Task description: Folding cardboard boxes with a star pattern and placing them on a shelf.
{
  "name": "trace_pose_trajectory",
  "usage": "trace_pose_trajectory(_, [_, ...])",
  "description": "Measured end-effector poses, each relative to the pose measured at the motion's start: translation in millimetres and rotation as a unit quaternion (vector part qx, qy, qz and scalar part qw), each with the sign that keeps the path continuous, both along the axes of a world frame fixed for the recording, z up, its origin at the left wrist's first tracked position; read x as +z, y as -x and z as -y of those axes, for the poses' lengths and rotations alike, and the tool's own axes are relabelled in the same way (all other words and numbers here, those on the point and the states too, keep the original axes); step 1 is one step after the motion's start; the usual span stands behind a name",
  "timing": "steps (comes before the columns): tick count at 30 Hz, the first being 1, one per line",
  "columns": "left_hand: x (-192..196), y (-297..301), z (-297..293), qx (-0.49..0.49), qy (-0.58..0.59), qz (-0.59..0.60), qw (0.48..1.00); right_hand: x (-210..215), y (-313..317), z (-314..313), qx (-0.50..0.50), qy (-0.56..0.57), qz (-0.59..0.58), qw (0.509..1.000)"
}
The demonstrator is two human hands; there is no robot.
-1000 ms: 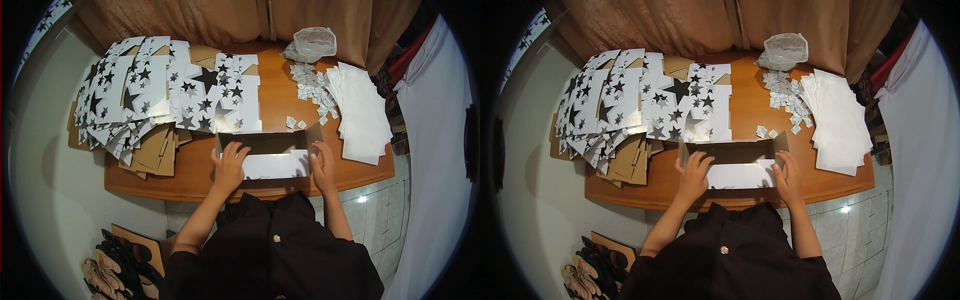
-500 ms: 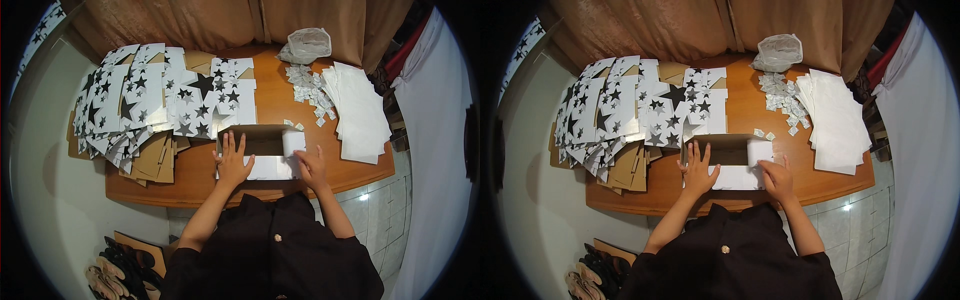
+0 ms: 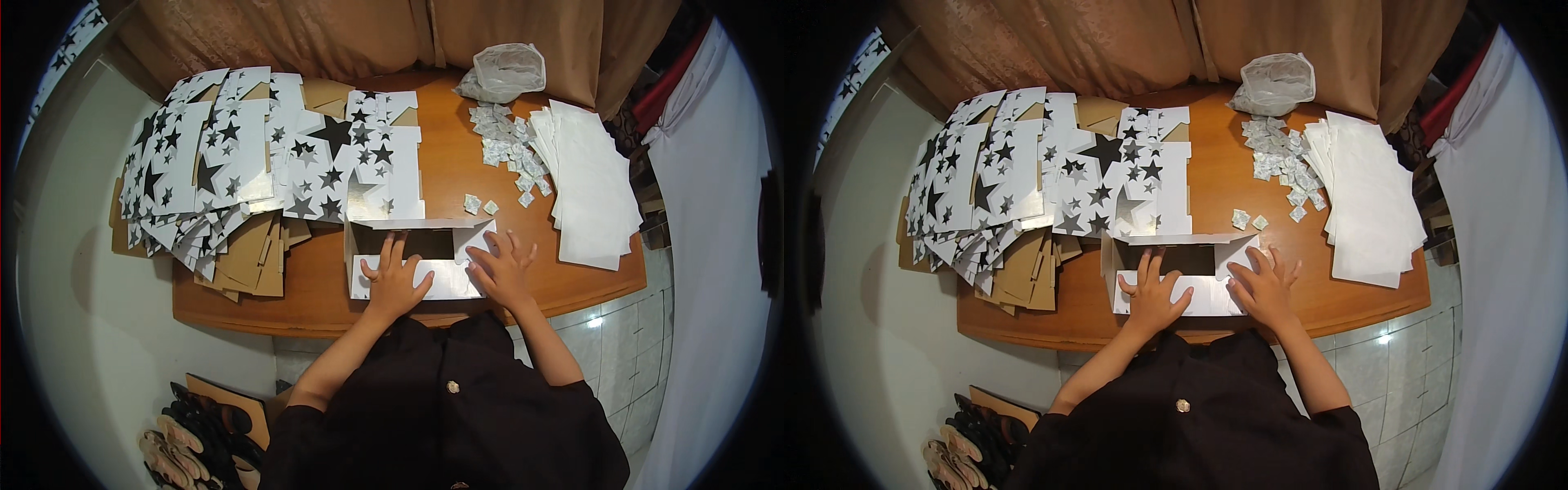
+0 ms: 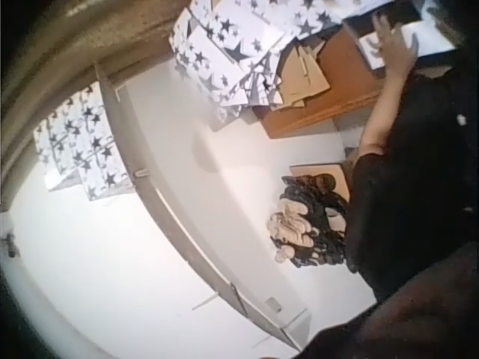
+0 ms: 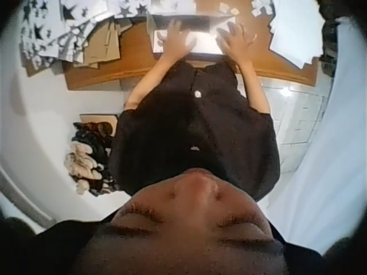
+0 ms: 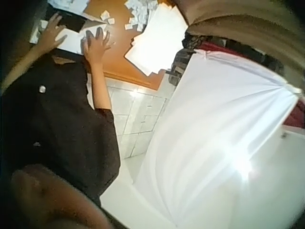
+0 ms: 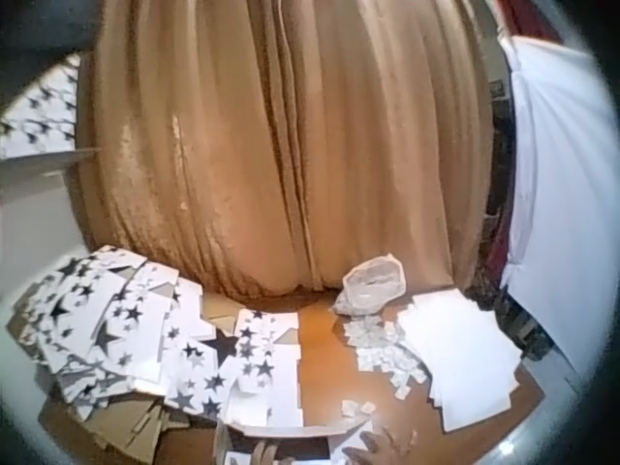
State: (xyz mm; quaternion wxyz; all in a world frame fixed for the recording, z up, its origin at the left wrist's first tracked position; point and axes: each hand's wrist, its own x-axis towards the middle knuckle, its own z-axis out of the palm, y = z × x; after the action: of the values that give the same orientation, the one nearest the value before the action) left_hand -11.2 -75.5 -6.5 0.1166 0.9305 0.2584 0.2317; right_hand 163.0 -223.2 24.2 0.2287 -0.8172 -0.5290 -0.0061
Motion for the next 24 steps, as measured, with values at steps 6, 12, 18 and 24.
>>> trace_pose_trajectory(6, [-3,-2,0,0.016,-0.055,0.02,0.998,-12,0,-3,-0.015,0.003,0.076,0.997])
trace_pose_trajectory(12, [-4,1,-3,0.012,-0.146,0.049,0.988,-3,3,-8,-0.026,-0.011,0.025,0.999])
trace_pose_trajectory(18, [22,30,-7,0.074,-0.171,0.205,0.961,1,-10,-14,-0.06,-0.22,-0.123,0.966])
trace_pose_trajectory(24, [9,66,-48,0.094,0.116,0.241,0.959,-10,-3,-37,-0.078,-0.063,-0.042,0.994])
